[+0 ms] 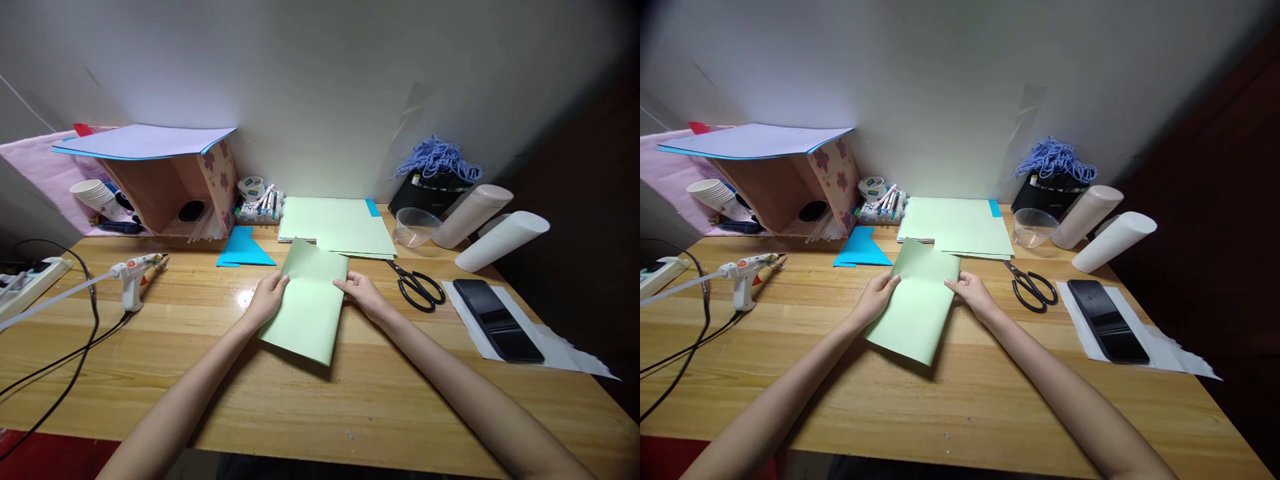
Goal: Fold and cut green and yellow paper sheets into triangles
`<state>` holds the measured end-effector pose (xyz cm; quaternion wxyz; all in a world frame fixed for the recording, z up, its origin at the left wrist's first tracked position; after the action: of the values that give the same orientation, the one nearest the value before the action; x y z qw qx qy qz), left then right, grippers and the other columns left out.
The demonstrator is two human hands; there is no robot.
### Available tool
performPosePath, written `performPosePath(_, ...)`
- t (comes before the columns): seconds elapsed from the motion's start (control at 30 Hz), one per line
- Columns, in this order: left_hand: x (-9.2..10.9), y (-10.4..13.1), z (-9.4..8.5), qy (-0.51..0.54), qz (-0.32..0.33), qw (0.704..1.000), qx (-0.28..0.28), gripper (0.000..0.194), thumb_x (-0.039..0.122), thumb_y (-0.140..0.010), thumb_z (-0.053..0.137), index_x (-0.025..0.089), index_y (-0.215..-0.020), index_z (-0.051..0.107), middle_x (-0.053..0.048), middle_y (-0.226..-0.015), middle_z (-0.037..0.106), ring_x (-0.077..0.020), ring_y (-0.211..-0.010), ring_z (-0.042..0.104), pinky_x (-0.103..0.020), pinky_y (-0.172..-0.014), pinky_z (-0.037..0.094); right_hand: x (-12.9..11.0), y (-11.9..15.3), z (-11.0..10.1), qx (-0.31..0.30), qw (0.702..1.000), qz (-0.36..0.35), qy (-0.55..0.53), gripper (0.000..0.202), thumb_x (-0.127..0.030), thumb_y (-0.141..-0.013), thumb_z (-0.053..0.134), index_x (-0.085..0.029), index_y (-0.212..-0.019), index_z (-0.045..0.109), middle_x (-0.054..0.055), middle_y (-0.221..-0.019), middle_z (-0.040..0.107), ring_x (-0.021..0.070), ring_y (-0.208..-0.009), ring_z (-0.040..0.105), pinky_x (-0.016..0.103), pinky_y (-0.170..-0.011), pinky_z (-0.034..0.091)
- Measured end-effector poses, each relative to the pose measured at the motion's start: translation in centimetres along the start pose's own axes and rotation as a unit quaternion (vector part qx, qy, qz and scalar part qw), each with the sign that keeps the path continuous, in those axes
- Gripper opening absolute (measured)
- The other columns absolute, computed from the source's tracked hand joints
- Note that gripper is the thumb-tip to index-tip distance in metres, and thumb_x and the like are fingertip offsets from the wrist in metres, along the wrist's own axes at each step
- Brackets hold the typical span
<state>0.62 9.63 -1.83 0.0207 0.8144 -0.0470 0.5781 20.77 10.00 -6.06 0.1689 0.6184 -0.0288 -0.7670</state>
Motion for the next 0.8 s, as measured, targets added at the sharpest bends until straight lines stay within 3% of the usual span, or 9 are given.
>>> performPosePath(0.17,0.0,0.0,0.1,-0.003,-0.008,1.000,-0.009,0.027,0.040,-0.081,0.047,0.016,-0.070,0.056,-0.002,-0.070,0.058,-0.0176,-0.067,0.051,-0.024,-0.059,0.037,-0.1,-0.3,-0.3,0.001,1.000,0.003,-0.018,0.032,-0.044,-0.066,0.068,-0.014,-0.070,0.058,0.001,-0.057,0.063,0.0103,-0.046,0.056,0.021,-0.044,0.047)
performPosePath(0.37,0.1,0.1,0.3,0.007,-0.027,0.999,-0.025,0.030,0.043,-0.080,0.048,0.015,-0.070,0.055,-0.002,-0.071,0.057,-0.0176,-0.067,0.051,-0.024,-0.059,0.037,-0.5,-0.3,-0.7,0.022,0.999,-0.017,-0.019,0.028,-0.035,-0.063,0.072,-0.015,-0.079,0.061,0.003,-0.072,0.067,0.0118,-0.060,0.061,0.022,-0.055,0.051)
performPosePath(0.6,-0.1,0.2,0.5,0.029,-0.048,0.998,-0.035,0.032,0.045,-0.078,0.050,0.014,-0.073,0.059,-0.003,-0.071,0.058,-0.0173,-0.066,0.051,-0.023,-0.057,0.038,-0.2,-0.3,-0.8,0.016,0.998,0.013,-0.055,0.024,-0.039,-0.071,0.063,-0.016,-0.072,0.060,0.001,-0.058,0.062,0.0096,-0.047,0.055,0.019,-0.043,0.047)
performPosePath(0.8,-0.7,0.0,0.5,0.046,-0.054,0.997,-0.042,0.033,0.046,-0.077,0.052,0.014,-0.075,0.060,-0.003,-0.070,0.058,-0.0168,-0.064,0.051,-0.024,-0.056,0.038,-0.6,-0.5,-1.2,0.025,0.999,-0.018,-0.019,0.023,-0.036,-0.068,0.067,-0.016,-0.077,0.062,0.002,-0.069,0.065,0.0112,-0.058,0.059,0.020,-0.050,0.050)
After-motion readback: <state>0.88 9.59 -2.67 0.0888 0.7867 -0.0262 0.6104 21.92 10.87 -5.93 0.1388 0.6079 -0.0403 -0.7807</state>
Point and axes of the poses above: each hand's wrist, its own y-axis away from the middle knuckle, its own z-axis out of the palm, x = y × z, the point moved 9 cm from there along -y, towards the middle knuckle
